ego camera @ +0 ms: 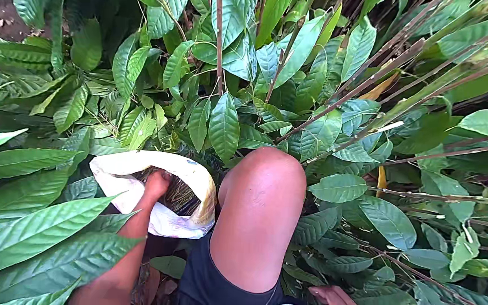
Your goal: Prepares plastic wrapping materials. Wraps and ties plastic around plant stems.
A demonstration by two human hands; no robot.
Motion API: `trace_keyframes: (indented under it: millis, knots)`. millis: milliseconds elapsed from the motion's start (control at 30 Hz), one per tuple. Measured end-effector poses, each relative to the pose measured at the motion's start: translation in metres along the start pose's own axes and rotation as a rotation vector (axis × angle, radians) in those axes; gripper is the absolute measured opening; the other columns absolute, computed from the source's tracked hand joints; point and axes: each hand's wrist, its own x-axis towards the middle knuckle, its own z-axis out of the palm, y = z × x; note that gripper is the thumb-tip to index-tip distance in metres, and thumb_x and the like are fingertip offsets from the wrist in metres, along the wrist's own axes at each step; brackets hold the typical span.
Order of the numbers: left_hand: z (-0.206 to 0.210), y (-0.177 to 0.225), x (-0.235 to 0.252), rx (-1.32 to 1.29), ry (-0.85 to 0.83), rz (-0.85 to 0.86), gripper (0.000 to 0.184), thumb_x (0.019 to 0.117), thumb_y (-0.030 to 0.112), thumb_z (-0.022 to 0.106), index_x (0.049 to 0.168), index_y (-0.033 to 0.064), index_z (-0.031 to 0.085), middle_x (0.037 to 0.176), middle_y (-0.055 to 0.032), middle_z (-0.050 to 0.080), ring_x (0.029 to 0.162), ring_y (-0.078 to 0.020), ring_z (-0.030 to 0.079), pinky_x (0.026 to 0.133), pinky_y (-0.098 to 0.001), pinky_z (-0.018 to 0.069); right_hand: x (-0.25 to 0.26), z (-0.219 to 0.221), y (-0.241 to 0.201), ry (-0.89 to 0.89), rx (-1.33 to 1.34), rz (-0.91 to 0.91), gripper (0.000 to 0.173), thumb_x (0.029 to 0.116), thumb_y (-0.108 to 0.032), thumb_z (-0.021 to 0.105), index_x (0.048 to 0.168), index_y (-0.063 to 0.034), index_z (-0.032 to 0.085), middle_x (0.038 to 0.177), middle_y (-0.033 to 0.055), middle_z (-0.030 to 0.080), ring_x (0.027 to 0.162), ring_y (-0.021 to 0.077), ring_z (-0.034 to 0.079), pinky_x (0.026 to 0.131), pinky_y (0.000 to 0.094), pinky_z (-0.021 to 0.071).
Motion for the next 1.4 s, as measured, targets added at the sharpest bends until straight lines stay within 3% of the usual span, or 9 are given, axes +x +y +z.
trace_keyframes:
  millis: [167,333,433,567,767,867,1033,1167,1400]
  knots:
    - [-0.037,-0.010,-0.058,-0.727,-0.038,0.080,0.026,0.1112,0.013,0.040,0.123,-0.0048,0.055,0.093,-0.0117,0.072,0.082,-0.0192,0.074,0.080,-0.0377,0.0631,0.005,0.001,0.002,-0.014,-0.009,-0.036,0.041,0.1047,-0.028,0.058,0.125,0.0059,0.067,0.119,0.0287,0.066,0.110,0.0415,0.067,0.099,0.0545,0.0531]
    - [-0.062,0.049,-0.153,-1.235,-0.091,0.342,0.018,0.1064,0.012,0.038,0.116,0.0069,0.053,0.078,-0.0032,0.073,0.061,-0.0129,0.069,0.058,-0.0277,0.0602,0.011,-0.001,-0.004,-0.012,0.062,-0.150,0.036,0.1045,-0.026,0.059,0.122,0.0036,0.069,0.116,0.0251,0.069,0.107,0.0359,0.069,0.097,0.0507,0.0555]
    - [-0.066,0.116,-0.218,-1.424,-0.280,0.614,0.014,0.1051,0.022,0.055,0.117,0.0151,0.059,0.084,-0.0028,0.075,0.064,-0.0101,0.071,0.056,-0.0234,0.0599,0.011,-0.010,-0.020,0.096,0.284,-0.313,0.031,0.1057,-0.021,0.056,0.115,0.0053,0.070,0.109,0.0196,0.072,0.102,0.0214,0.070,0.094,0.0376,0.0572]
    - [-0.057,0.190,-0.280,-1.596,-0.764,0.731,0.024,0.1080,0.019,0.050,0.130,0.0152,0.058,0.099,-0.0107,0.076,0.076,-0.0159,0.075,0.063,-0.0258,0.0628,0.012,-0.019,-0.040,0.240,0.575,-0.504,0.038,0.1093,-0.033,0.049,0.117,-0.0017,0.069,0.110,0.0094,0.071,0.101,0.0115,0.069,0.091,0.0315,0.0595]
    - [-0.014,0.243,-0.310,-1.320,-1.111,0.628,0.044,0.1068,0.006,0.045,0.147,0.0122,0.030,0.102,-0.0085,0.073,0.074,-0.0167,0.073,0.063,-0.0295,0.0627,0.007,-0.016,-0.041,0.396,0.940,-0.600,0.059,0.1025,-0.058,0.049,0.125,-0.0076,0.068,0.111,-0.0008,0.068,0.095,0.0035,0.065,0.083,0.0233,0.0568]
    - [0.005,0.252,-0.316,-1.139,-1.135,0.665,0.059,0.1022,-0.002,0.050,0.153,0.0081,0.022,0.110,-0.0040,0.070,0.077,-0.0141,0.072,0.063,-0.0297,0.0633,0.001,-0.009,-0.035,0.442,1.165,-0.516,0.039,0.1001,-0.045,0.062,0.117,-0.0097,0.068,0.098,-0.0063,0.070,0.084,-0.0007,0.065,0.077,0.0202,0.0566]
    - [0.025,0.257,-0.318,-1.004,-1.063,0.686,0.052,0.0972,-0.006,0.058,0.143,0.0054,0.034,0.108,-0.0043,0.071,0.078,-0.0141,0.072,0.065,-0.0300,0.0635,-0.005,0.001,-0.022,0.616,1.474,-0.434,0.020,0.0993,-0.018,0.067,0.116,-0.0082,0.072,0.098,-0.0004,0.072,0.078,0.0027,0.066,0.070,0.0211,0.0572]
    - [0.030,0.258,-0.318,-1.010,-1.065,0.674,0.052,0.0951,-0.003,0.064,0.140,0.0067,0.039,0.108,-0.0037,0.072,0.082,-0.0140,0.073,0.072,-0.0315,0.0636,-0.007,0.002,-0.011,0.668,1.495,-0.434,0.018,0.0990,-0.015,0.067,0.115,-0.0085,0.073,0.096,-0.0005,0.071,0.078,0.0023,0.065,0.071,0.0202,0.0565]
    - [0.032,0.264,-0.321,-1.048,-0.940,0.649,0.042,0.0950,-0.006,0.062,0.131,0.0114,0.048,0.096,-0.0007,0.074,0.069,-0.0082,0.070,0.062,-0.0239,0.0608,-0.020,-0.004,0.003,0.750,1.514,-0.430,0.018,0.0985,-0.014,0.067,0.115,-0.0105,0.072,0.088,-0.0032,0.070,0.070,0.0002,0.063,0.065,0.0179,0.0561]
